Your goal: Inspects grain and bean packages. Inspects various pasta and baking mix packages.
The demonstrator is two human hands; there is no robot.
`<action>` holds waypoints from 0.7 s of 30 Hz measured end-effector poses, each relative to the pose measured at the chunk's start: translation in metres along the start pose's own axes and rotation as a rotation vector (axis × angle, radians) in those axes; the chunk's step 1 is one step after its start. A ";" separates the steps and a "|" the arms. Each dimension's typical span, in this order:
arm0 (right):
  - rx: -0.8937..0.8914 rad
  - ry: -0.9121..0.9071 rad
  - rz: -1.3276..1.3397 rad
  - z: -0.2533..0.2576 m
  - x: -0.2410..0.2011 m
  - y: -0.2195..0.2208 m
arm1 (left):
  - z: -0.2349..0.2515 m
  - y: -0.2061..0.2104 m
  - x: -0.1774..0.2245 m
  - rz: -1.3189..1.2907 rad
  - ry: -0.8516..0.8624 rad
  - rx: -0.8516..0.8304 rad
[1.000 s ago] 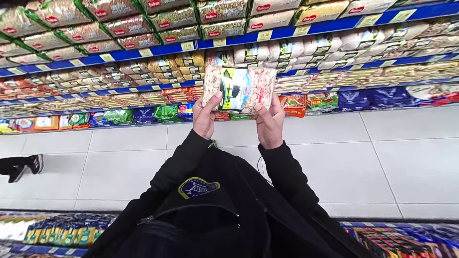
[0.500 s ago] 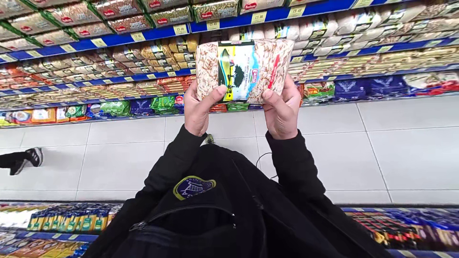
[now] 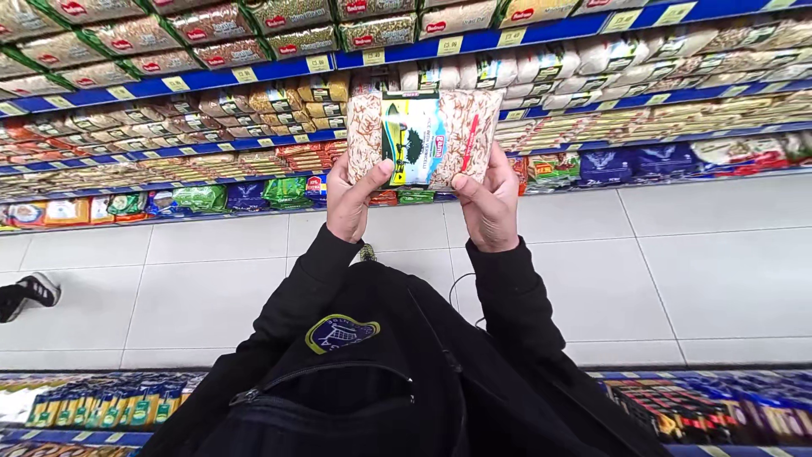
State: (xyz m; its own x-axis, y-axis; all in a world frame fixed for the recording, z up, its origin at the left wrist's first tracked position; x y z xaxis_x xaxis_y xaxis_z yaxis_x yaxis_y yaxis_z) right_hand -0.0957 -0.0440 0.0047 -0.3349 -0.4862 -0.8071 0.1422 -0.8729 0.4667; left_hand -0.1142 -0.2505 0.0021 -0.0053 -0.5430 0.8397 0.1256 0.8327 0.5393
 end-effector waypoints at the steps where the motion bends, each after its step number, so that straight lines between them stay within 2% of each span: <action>1: 0.002 0.007 0.010 -0.001 0.002 0.000 | -0.001 -0.001 0.000 0.010 0.000 -0.002; 21: 0.047 0.028 0.017 -0.009 0.019 -0.003 | -0.005 -0.018 -0.014 0.020 -0.038 0.006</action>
State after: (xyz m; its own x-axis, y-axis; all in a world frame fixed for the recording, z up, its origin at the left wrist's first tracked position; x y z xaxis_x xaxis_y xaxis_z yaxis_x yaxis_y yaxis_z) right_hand -0.0945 -0.0504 -0.0151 -0.3063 -0.5027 -0.8084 0.1039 -0.8618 0.4965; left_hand -0.1113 -0.2581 -0.0200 -0.0403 -0.5219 0.8521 0.1201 0.8440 0.5227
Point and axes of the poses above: each hand's wrist, its own z-axis towards the middle knuckle, its own y-axis out of the palm, x = y × z, the point moved 9 cm from there along z, towards the middle knuckle, and after that the axes turned 4 degrees about -y, right-handed, at the moved point
